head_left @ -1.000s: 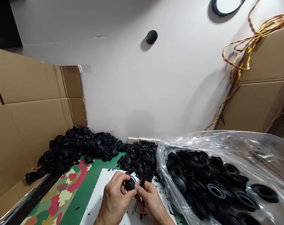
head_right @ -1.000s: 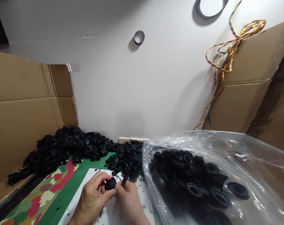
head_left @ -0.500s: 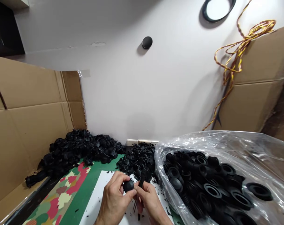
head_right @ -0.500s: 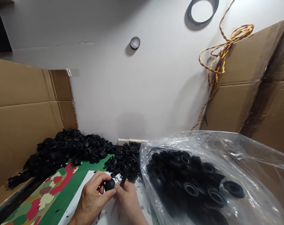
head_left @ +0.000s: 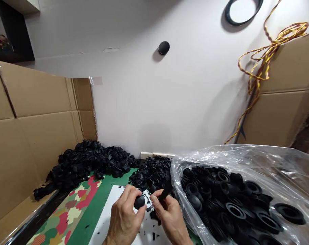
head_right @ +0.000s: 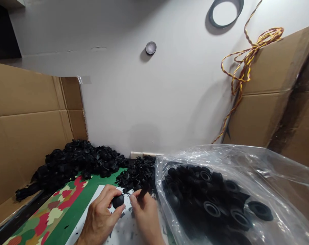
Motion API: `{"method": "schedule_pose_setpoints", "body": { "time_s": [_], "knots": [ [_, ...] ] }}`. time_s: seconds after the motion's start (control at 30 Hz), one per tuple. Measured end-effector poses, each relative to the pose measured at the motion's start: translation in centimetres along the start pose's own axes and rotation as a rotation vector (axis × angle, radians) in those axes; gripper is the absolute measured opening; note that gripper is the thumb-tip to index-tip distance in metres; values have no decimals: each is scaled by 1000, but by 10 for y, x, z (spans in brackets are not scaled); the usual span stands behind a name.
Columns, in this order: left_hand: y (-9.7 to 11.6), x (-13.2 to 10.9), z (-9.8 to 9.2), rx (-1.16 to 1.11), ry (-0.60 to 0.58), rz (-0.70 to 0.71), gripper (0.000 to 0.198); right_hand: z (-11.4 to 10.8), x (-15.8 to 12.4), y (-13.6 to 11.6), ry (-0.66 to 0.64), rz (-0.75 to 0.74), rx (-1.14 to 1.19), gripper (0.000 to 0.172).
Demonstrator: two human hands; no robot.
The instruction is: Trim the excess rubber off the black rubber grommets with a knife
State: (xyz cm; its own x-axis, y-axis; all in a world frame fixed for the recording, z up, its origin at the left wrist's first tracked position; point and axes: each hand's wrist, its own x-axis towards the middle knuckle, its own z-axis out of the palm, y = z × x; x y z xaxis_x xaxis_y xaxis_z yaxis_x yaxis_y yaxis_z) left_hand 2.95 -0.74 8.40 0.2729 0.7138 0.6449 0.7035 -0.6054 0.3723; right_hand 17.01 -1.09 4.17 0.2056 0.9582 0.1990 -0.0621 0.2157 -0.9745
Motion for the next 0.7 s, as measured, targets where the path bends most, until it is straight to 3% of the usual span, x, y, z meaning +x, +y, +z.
{"method": "schedule_pose_setpoints", "body": {
  "time_s": [0.3,0.57,0.7],
  "knots": [
    [-2,-7,7,294,21,185,24,5,-6,-4,-99,-181,-311,20],
    [-13,-4,20,427,167,560,31,9,-2,-5,-48,-171,-366,9],
    [-16,6,14,291,55,459,28,10,6,-1,1,-122,-337,8]
  ]
}}
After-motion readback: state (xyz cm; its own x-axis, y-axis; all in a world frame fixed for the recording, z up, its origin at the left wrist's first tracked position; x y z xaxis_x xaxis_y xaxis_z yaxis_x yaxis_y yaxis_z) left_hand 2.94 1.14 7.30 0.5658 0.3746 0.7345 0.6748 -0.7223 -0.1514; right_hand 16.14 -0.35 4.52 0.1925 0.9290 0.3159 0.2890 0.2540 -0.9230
